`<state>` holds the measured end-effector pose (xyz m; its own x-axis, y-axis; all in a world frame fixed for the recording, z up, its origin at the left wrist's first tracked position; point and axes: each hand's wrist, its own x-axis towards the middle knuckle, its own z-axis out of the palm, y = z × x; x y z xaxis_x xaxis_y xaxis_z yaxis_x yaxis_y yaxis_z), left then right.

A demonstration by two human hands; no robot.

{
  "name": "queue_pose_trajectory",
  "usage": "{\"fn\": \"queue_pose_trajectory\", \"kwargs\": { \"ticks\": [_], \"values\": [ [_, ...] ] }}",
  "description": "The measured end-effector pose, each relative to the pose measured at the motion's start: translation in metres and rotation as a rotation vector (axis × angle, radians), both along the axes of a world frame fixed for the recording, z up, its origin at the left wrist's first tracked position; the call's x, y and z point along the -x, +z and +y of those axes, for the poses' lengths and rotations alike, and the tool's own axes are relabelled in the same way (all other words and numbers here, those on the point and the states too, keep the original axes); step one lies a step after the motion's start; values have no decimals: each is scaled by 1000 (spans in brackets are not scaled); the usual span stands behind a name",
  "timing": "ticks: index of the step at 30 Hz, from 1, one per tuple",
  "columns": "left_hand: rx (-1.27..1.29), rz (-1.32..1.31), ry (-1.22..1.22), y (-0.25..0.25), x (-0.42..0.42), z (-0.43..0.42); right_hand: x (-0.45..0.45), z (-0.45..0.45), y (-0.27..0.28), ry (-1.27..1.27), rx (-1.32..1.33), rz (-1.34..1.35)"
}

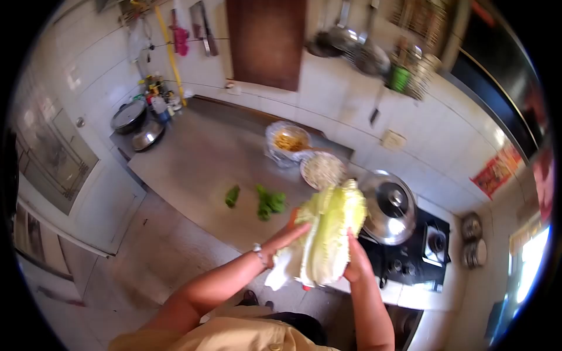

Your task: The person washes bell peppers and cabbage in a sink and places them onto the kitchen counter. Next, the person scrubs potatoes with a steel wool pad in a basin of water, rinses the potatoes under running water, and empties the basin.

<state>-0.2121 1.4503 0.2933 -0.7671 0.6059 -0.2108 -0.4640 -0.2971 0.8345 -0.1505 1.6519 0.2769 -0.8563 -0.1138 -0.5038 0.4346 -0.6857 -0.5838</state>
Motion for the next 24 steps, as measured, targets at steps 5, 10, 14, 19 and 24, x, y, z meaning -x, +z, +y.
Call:
{"fn": "queue_pose_trajectory", "kwargs": {
  "ticks": [5,10,14,19,24],
  "values": [
    [-30,-224,243,-42,42,-154,89,-148,-23,308,44,-8],
    [-47,-507,289,-51,112,-236,186,-229,-53,457,65,-29],
    [5,-548,352,-60,175,-292,269,-288,-68,555,120,-59],
    [-159,-557,349,-90,244,-364,341,-358,-91,598,154,-108],
    [40,-544,278,-105,327,-430,400,-428,-126,470,114,-126]
  ]
}}
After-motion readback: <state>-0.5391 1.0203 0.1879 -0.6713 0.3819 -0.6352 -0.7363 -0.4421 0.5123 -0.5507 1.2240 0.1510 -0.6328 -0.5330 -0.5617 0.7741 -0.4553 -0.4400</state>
